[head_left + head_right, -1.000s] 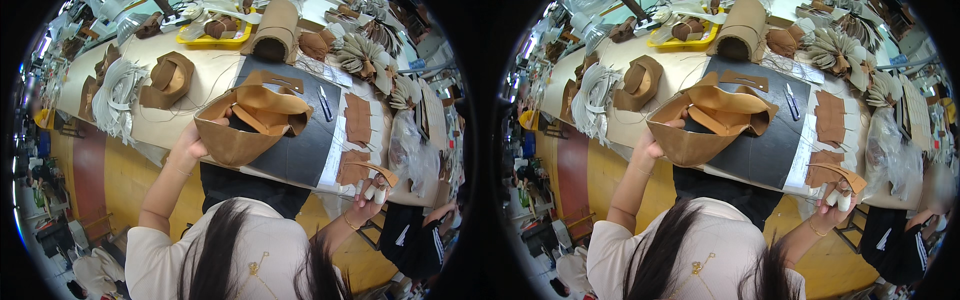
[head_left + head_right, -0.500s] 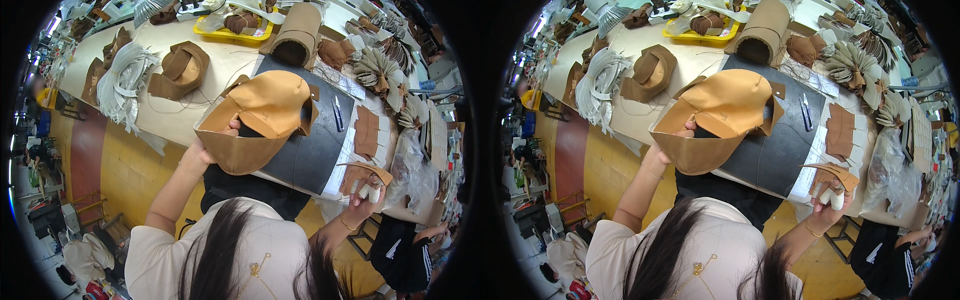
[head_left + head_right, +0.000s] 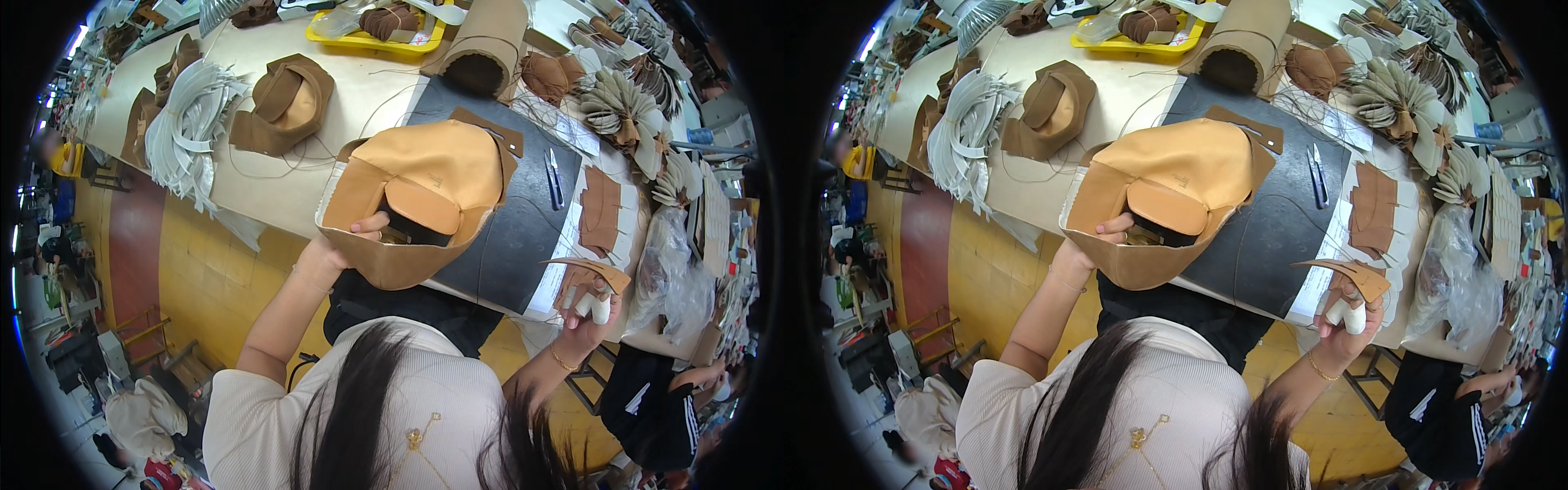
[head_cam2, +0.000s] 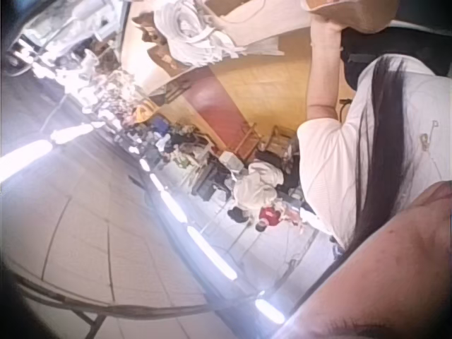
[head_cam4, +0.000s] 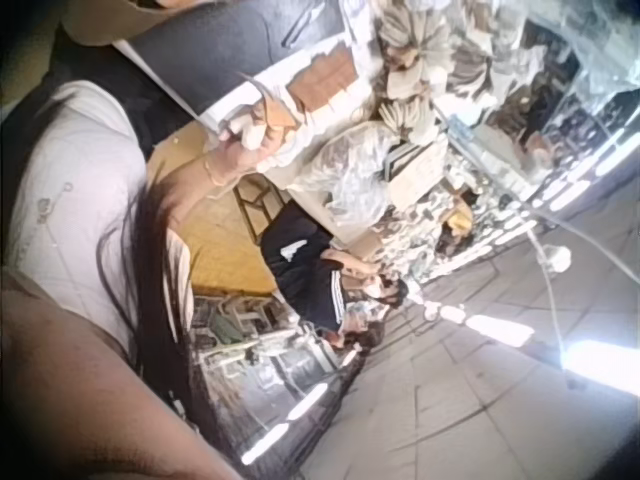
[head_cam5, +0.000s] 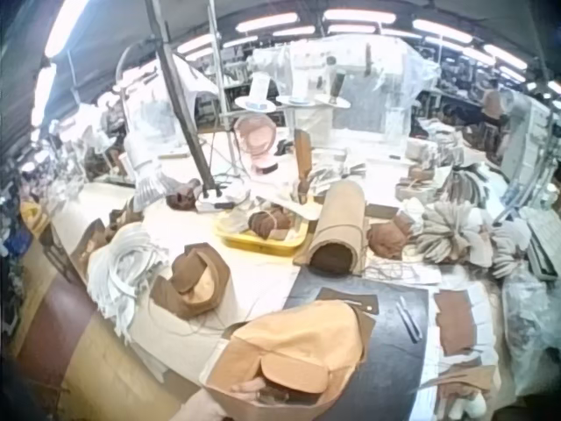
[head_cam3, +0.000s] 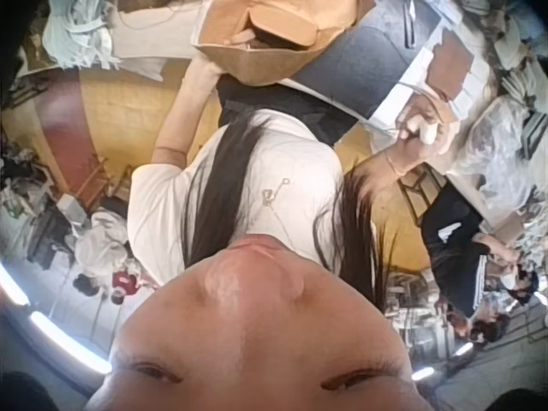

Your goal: The person assembles a brown leather bag by hand, folding and stitching pieces together. They handle multiple leather components, aligning edges and securing them with thread and a needle. The person also moves finished items to a nearby table.

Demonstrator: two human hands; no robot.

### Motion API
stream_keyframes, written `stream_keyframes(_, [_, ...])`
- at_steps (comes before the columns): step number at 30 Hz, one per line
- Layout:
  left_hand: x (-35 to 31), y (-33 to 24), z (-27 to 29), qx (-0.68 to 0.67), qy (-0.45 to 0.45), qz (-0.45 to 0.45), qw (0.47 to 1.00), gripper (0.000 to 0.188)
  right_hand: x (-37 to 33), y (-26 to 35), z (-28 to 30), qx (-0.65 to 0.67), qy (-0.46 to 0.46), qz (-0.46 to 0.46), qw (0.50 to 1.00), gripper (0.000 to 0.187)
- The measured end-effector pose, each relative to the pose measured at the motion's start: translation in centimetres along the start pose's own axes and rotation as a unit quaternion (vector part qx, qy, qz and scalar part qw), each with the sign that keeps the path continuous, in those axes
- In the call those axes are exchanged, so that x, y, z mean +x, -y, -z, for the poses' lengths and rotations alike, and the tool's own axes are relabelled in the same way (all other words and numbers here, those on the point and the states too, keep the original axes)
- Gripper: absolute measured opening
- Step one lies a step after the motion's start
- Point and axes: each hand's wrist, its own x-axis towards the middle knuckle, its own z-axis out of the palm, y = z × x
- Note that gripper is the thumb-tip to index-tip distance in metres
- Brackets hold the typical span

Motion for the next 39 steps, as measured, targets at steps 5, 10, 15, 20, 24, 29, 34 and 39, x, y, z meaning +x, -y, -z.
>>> stream_keyframes(5, [0.9, 0.4, -1.9, 0.011, -0.010, 0.028, 0.999, 0.048, 0.3, -0.2, -0.7, -0.018, -0.025, 0.003, 1.000, 0.023])
stream_keyframes(10, [2.7, 2.4, -5.9, 0.086, -0.127, -0.095, 0.984, 0.058, 0.3, -0.2, -1.0, -0.019, -0.004, 0.010, 1.000, 0.023])
stream_keyframes(15, [3.6, 3.5, -7.5, 0.016, -0.089, -0.076, 0.993, 0.063, 0.2, -0.2, -0.7, -0.021, 0.002, 0.005, 1.000, 0.023])
stream_keyframes(20, [3.8, 3.5, -8.1, 0.068, -0.048, -0.057, 0.995, 0.065, 0.2, -0.1, -0.9, -0.016, 0.005, 0.009, 1.000, 0.023])
stream_keyframes(24, [3.9, 3.8, -8.9, 0.083, -0.084, -0.033, 0.992, 0.067, 0.1, 0.0, -1.0, -0.019, 0.006, 0.012, 1.000, 0.023])
stream_keyframes(29, [3.7, 4.2, -9.0, 0.045, -0.015, 0.041, 0.998, 0.067, -0.1, -0.1, -0.6, -0.008, 0.009, 0.009, 1.000, 0.023])
stream_keyframes(34, [3.3, 4.6, -8.7, 0.011, 0.030, 0.080, 0.996, 0.067, -0.3, -0.1, -0.3, 0.003, 0.014, 0.007, 1.000, 0.024])
stream_keyframes(39, [3.1, 4.9, -8.6, -0.003, 0.049, 0.095, 0.994, 0.068, -0.4, 0.0, -0.5, -0.003, 0.008, 0.007, 1.000, 0.024])
